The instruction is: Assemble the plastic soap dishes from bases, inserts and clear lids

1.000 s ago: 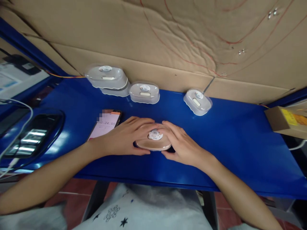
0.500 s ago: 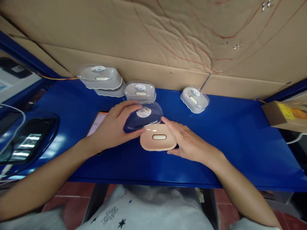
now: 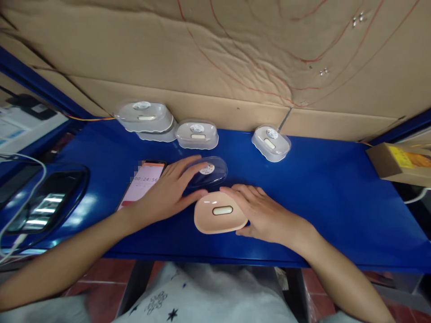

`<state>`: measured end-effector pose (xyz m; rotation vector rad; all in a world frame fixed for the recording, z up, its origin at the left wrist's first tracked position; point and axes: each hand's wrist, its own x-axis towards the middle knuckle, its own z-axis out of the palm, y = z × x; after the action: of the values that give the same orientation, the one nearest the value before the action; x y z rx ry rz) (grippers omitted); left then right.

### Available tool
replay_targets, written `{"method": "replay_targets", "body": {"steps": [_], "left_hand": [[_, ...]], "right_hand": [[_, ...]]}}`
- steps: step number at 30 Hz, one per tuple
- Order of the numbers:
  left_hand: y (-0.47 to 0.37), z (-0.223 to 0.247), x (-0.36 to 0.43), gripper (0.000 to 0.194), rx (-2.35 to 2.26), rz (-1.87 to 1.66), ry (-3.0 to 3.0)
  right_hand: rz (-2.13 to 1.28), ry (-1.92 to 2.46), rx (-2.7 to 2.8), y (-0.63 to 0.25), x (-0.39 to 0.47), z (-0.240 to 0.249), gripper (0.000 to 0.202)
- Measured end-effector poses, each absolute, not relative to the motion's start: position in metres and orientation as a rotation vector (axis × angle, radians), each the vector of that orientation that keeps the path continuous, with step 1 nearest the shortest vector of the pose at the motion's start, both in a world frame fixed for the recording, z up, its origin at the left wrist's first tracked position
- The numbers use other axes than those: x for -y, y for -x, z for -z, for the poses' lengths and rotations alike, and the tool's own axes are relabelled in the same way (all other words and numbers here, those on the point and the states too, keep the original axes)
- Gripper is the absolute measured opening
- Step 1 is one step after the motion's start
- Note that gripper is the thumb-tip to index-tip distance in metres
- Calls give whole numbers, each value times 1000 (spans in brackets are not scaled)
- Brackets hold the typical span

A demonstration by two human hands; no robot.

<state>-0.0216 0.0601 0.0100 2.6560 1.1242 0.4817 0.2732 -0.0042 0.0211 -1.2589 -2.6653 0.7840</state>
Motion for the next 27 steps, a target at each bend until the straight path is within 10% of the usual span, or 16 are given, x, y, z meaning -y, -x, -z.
{"method": "replay_targets", "body": {"steps": [5,27], "left_hand": [[14,-14,-29,103,-824,-304,-2733],[15,-12,-41,68,-783,-490,-2247]], "right_hand": [[-708,1213,2651,-271,0,-13,115],[-944,1192,2372,-280,-13,-7,118]]}}
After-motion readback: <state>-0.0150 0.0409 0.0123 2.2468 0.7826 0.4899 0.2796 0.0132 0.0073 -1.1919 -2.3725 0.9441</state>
